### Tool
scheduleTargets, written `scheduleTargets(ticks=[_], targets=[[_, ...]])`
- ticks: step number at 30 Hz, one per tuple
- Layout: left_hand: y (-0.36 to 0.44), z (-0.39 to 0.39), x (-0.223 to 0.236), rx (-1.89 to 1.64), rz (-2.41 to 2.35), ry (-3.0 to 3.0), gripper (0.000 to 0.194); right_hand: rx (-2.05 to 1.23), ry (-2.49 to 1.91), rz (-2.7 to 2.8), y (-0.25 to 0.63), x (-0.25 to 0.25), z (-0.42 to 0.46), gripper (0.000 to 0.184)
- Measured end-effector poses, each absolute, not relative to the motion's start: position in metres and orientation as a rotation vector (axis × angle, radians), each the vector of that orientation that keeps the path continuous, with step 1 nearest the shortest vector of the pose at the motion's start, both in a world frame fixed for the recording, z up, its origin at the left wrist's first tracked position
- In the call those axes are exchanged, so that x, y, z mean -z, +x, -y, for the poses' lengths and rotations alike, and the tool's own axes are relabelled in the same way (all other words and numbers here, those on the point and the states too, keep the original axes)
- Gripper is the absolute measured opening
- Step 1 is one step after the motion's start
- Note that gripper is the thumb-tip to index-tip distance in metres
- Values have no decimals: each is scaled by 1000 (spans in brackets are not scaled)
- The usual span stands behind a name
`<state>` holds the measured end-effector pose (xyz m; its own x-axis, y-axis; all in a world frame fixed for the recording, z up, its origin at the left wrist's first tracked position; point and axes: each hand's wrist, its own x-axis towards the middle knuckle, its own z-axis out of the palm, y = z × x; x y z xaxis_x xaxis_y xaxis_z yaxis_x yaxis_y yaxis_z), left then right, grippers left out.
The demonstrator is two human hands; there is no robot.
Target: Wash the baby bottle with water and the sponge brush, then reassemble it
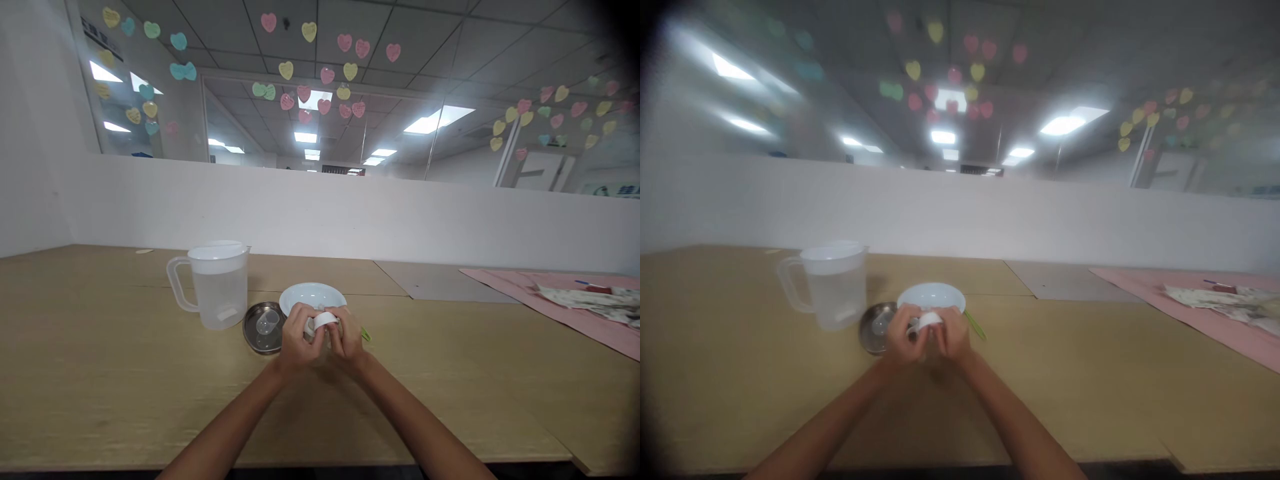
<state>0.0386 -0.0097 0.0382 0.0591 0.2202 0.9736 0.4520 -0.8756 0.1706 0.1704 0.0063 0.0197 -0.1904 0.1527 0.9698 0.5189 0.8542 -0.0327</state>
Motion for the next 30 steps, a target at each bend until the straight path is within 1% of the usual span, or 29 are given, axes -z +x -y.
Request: scheduleTargets(ticks=[4, 8, 16, 22, 30], targets=[[40, 8, -35, 1914, 689, -2127, 10, 467, -476, 1790, 172, -20, -11, 24], [41, 9, -34, 1917, 702, -2115, 10, 497, -482, 1774, 169, -20, -9, 23], [41, 6, -28, 1915, 675, -2171, 8, 428, -547, 1740, 173, -16, -8, 17], [37, 7, -28, 1938, 759, -2275, 13, 319, -523, 1817, 174, -19, -4, 26], [40, 6, -25, 1880, 609, -2131, 11, 404, -588, 1724, 168, -10, -7, 21]])
